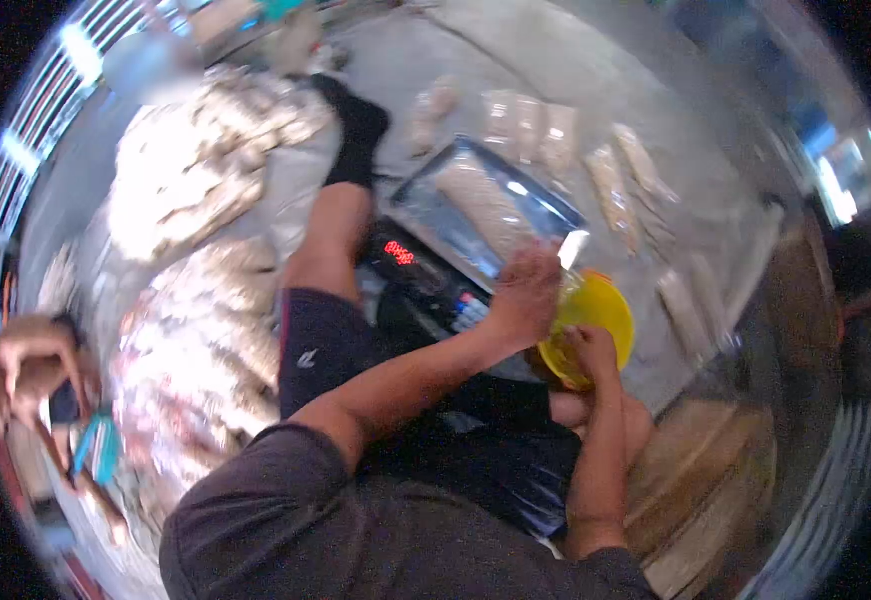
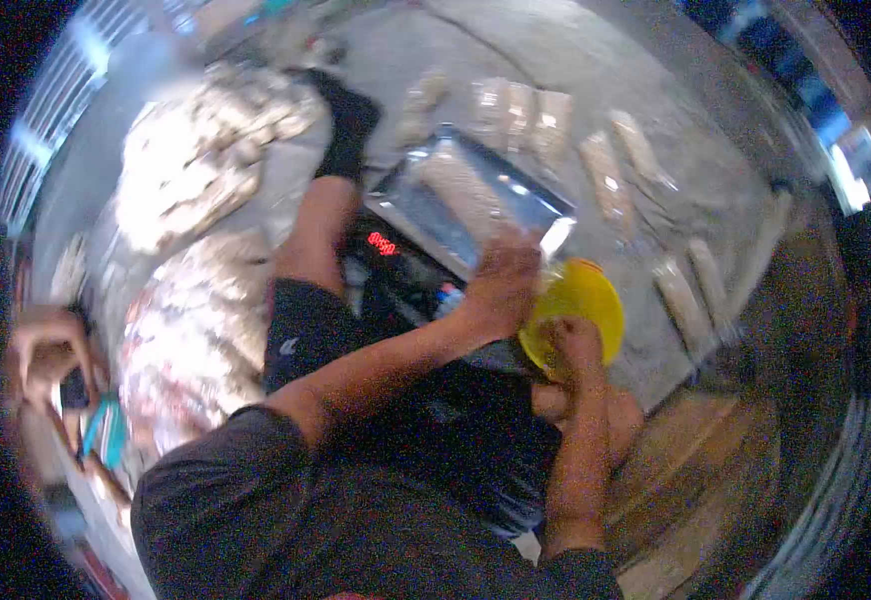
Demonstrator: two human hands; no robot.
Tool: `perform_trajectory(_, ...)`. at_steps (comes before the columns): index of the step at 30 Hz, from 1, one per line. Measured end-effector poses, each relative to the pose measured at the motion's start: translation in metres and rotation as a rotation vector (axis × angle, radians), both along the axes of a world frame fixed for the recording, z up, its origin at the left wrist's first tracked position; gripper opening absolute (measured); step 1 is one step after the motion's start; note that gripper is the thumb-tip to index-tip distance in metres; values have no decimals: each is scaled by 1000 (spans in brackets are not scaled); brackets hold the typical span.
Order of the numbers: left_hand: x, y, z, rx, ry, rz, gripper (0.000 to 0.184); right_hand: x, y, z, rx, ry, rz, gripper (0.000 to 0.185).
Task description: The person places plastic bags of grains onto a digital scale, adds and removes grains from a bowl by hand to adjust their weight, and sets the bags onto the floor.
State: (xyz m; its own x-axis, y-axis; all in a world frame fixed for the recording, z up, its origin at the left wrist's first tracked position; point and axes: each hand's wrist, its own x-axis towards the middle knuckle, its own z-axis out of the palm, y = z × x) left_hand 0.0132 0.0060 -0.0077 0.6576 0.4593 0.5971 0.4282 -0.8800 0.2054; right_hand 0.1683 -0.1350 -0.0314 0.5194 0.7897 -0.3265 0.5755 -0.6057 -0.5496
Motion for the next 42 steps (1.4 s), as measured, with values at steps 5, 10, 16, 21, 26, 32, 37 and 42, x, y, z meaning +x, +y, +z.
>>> perform_trajectory(5, 4, 23, -34, -421, 90, -205, 35, 40, 2, -40, 353, 70, -58, 23)
perform_trajectory(10, -6, 39, -37, 230, -103, -259, 33, 43, 2, -55, 502, 91, -69, 33)
perform_trajectory(16, -16, 54, 1, -181, 269, -439, 24, 38, 9, -62, 421, -149, -34, 37)
perform_trajectory(21, -33, 81, 31, -423, -353, -181, 23, 30, -7, -53, 432, -216, -36, 36)
perform_trajectory(26, -174, 78, 136, -404, -821, 215, 18, 35, -16, -43, 381, -291, 26, 43)
perform_trajectory(32, -432, 0, 205, -216, -1141, 585, 32, 33, -24, -30, 305, -364, -94, 43)
perform_trajectory(37, -658, -101, 185, 267, -669, 1377, 18, 21, -18, -30, 386, -315, -48, 44)
perform_trajectory(42, -737, -157, 124, 163, -386, 2269, 30, 33, -12, -39, 389, -227, -52, 41)
